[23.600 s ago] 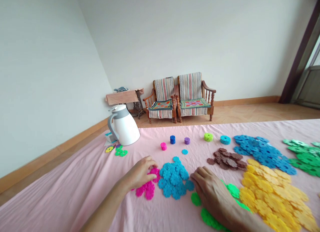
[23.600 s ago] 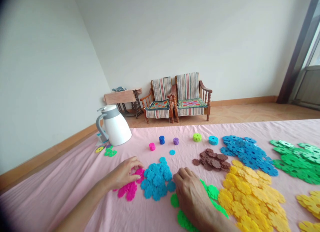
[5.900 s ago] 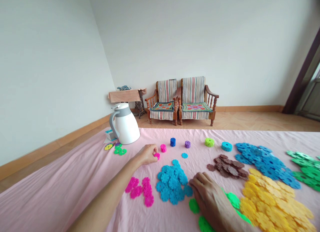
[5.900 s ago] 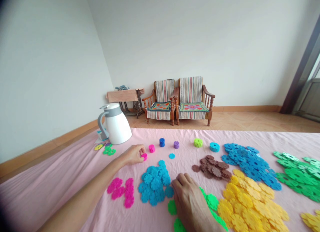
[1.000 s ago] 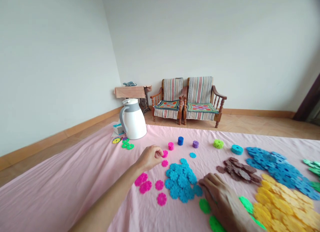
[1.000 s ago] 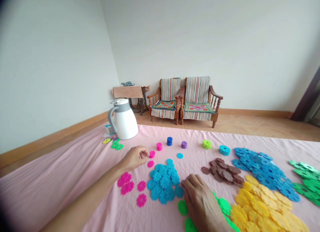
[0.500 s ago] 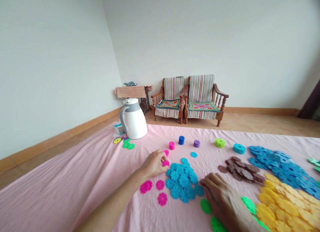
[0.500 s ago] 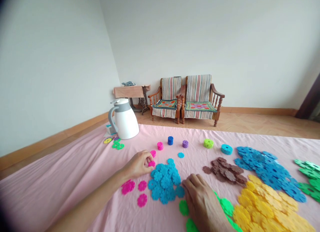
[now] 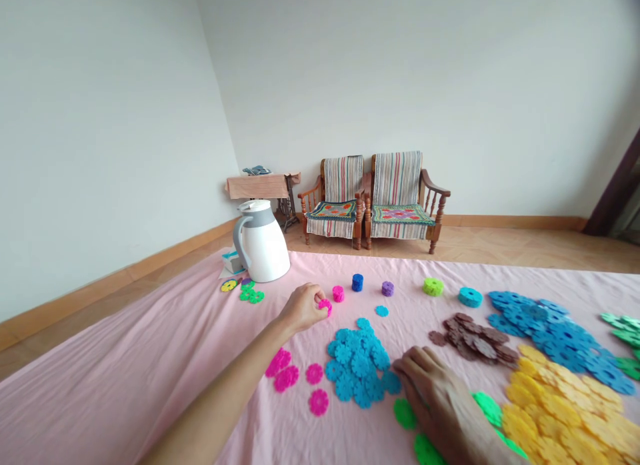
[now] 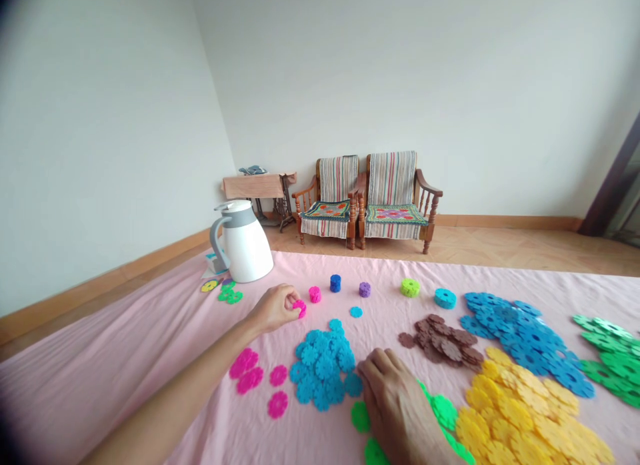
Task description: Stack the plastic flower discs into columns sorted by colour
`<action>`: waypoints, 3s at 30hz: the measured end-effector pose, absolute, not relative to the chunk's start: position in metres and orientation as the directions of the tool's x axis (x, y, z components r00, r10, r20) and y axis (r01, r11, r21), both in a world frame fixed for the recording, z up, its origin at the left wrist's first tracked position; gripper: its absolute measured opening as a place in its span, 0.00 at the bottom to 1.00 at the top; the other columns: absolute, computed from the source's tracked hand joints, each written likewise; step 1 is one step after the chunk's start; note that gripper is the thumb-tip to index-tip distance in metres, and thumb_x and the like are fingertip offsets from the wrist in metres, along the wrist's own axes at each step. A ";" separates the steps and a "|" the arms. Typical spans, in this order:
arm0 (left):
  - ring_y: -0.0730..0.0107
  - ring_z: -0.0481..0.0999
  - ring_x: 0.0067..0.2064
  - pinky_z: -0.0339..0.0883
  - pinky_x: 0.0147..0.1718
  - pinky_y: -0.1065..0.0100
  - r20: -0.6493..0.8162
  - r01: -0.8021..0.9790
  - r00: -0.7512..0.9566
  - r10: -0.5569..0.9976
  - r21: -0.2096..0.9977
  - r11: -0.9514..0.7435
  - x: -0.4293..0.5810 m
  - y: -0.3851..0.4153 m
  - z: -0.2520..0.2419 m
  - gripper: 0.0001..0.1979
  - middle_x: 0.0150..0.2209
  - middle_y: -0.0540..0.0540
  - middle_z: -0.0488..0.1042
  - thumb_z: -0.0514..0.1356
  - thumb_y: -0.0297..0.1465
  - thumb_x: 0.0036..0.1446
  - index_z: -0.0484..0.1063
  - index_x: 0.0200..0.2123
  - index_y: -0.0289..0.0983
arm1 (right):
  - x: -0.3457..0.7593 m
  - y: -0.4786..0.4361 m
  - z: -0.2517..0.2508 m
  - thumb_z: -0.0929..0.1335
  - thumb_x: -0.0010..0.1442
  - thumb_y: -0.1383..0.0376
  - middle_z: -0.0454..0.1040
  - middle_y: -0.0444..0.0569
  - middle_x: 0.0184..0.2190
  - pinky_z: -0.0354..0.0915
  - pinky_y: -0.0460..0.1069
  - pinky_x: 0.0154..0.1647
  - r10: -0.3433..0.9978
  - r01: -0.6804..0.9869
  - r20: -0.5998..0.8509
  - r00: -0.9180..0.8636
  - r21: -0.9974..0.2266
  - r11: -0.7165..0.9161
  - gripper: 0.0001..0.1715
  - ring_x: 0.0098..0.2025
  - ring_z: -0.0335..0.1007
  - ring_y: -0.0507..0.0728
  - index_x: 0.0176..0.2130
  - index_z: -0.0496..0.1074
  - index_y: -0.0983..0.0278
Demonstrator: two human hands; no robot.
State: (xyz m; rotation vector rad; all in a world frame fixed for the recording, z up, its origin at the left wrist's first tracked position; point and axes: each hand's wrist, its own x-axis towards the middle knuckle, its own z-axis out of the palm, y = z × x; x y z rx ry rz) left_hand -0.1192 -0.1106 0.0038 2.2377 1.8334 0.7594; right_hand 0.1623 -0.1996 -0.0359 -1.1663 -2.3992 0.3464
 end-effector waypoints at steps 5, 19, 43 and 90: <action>0.68 0.73 0.32 0.64 0.32 0.70 0.273 0.876 0.151 0.950 0.409 -0.257 -0.118 -0.109 0.001 0.05 0.29 0.48 0.74 0.63 0.26 0.43 0.74 0.28 0.35 | 0.162 -0.199 -0.037 0.54 0.68 0.69 0.70 0.53 0.35 0.65 0.55 0.38 0.792 0.688 0.286 -0.539 -0.394 0.610 0.19 0.38 0.67 0.59 0.36 0.70 0.64; 0.70 0.70 0.30 0.59 0.28 0.74 -0.088 0.867 0.372 0.924 0.388 -0.312 -0.160 -0.175 0.044 0.11 0.29 0.52 0.70 0.57 0.23 0.38 0.70 0.29 0.38 | 0.163 -0.200 -0.037 0.54 0.68 0.70 0.70 0.53 0.36 0.65 0.56 0.39 0.785 0.675 0.289 -0.548 -0.401 0.619 0.19 0.38 0.67 0.59 0.37 0.70 0.63; 0.68 0.72 0.38 0.64 0.35 0.71 0.155 0.858 0.219 0.963 0.439 -0.266 -0.162 -0.178 0.004 0.14 0.38 0.47 0.73 0.54 0.21 0.46 0.70 0.37 0.38 | 0.163 -0.200 -0.037 0.54 0.68 0.69 0.70 0.53 0.35 0.65 0.56 0.39 0.778 0.672 0.304 -0.549 -0.393 0.628 0.19 0.38 0.67 0.60 0.39 0.71 0.64; 0.69 0.74 0.33 0.67 0.36 0.70 0.186 0.841 0.299 0.936 0.411 -0.351 -0.132 -0.106 0.014 0.16 0.40 0.46 0.73 0.63 0.26 0.43 0.74 0.39 0.35 | 0.162 -0.200 -0.039 0.55 0.67 0.69 0.69 0.52 0.34 0.65 0.55 0.38 0.789 0.679 0.310 -0.530 -0.402 0.614 0.18 0.37 0.67 0.59 0.37 0.71 0.64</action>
